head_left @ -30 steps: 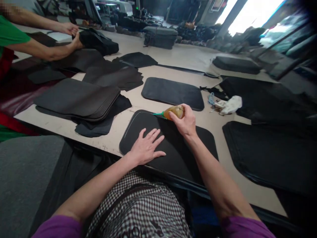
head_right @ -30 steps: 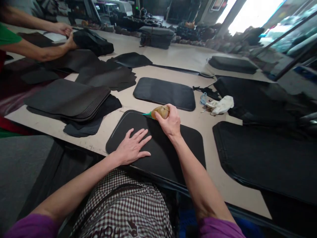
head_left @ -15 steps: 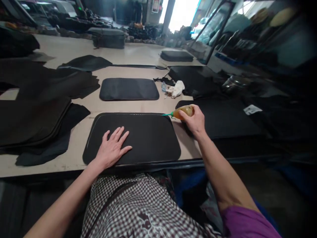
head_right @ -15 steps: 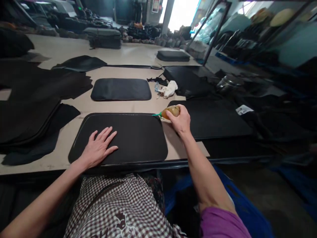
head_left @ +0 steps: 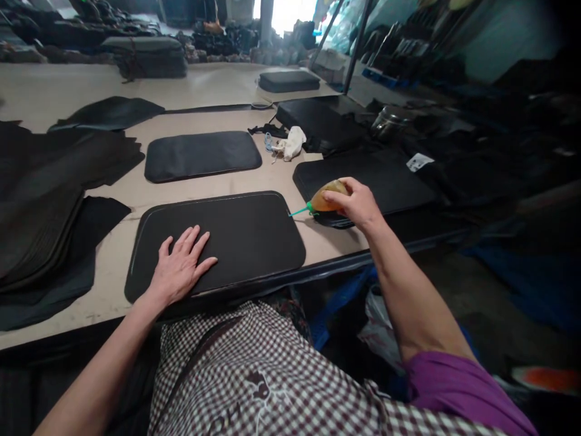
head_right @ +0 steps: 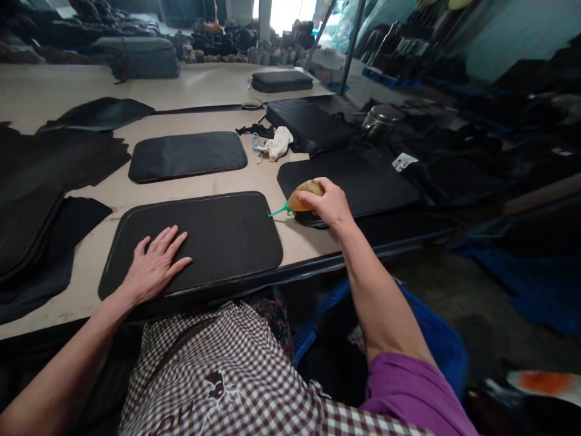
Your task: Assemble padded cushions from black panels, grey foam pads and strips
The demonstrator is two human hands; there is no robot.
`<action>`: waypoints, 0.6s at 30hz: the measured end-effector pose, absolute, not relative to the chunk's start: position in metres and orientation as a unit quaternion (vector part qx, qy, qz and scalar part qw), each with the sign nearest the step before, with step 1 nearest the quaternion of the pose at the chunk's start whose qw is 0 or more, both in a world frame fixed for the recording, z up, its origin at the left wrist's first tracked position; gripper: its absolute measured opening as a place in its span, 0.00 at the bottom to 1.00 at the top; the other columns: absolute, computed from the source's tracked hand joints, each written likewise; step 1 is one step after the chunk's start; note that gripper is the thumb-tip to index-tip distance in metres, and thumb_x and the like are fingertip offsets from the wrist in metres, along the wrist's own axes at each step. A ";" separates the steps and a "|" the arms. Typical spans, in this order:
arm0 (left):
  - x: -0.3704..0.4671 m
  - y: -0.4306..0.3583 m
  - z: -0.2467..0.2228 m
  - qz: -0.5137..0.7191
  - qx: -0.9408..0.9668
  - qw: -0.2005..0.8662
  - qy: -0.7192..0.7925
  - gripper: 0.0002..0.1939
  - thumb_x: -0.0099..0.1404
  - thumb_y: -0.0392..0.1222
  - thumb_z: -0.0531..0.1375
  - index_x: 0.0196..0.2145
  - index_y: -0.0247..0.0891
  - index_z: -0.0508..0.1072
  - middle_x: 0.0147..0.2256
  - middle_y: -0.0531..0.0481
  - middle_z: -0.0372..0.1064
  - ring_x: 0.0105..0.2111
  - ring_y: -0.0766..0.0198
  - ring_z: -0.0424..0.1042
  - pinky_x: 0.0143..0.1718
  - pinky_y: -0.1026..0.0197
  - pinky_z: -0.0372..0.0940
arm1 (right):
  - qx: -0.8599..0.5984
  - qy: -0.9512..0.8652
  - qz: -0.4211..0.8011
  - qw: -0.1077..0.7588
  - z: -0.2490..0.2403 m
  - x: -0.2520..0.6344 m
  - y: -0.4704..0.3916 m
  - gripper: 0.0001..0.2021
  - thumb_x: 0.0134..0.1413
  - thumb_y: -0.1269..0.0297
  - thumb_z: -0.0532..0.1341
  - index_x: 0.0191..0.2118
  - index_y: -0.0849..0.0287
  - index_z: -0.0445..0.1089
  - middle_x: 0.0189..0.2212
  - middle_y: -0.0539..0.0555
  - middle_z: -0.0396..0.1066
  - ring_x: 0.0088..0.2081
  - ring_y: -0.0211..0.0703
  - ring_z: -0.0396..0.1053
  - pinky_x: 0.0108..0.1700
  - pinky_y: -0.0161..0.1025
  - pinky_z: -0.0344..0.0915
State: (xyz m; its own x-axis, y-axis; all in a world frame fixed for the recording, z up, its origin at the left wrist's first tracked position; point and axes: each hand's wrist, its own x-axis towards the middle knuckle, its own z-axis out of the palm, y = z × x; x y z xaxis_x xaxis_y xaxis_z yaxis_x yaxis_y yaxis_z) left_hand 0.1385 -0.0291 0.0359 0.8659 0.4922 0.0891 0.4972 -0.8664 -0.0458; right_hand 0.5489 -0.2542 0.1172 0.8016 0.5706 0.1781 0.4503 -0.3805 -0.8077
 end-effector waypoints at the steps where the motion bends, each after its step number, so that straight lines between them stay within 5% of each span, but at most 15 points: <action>1: 0.138 -0.029 0.036 -0.035 -0.966 0.035 -0.255 0.37 0.78 0.63 0.42 0.74 0.41 0.57 0.76 0.39 0.46 0.75 0.48 0.47 0.72 0.35 0.44 | -0.825 -0.309 0.081 0.465 0.120 0.547 -0.261 0.28 0.40 0.44 0.73 0.45 0.57 0.77 0.37 0.53 0.75 0.31 0.48 0.70 0.25 0.39 0.66; 18: 0.137 -0.024 0.030 -0.031 -0.965 0.018 -0.258 0.38 0.77 0.64 0.41 0.75 0.42 0.55 0.77 0.40 0.43 0.76 0.48 0.44 0.73 0.35 0.40 | -0.801 -0.233 0.234 0.498 0.104 0.491 -0.351 0.25 0.45 0.45 0.73 0.46 0.56 0.76 0.33 0.52 0.71 0.30 0.43 0.65 0.23 0.32 0.55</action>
State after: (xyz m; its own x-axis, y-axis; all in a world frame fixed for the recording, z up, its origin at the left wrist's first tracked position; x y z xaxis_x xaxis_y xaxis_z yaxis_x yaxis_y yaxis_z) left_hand 0.1372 -0.0237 0.0304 0.8646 0.4977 0.0689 0.4999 -0.8659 -0.0181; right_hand 0.4914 -0.3510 0.1045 0.7815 0.6074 -0.1424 0.1408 -0.3941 -0.9082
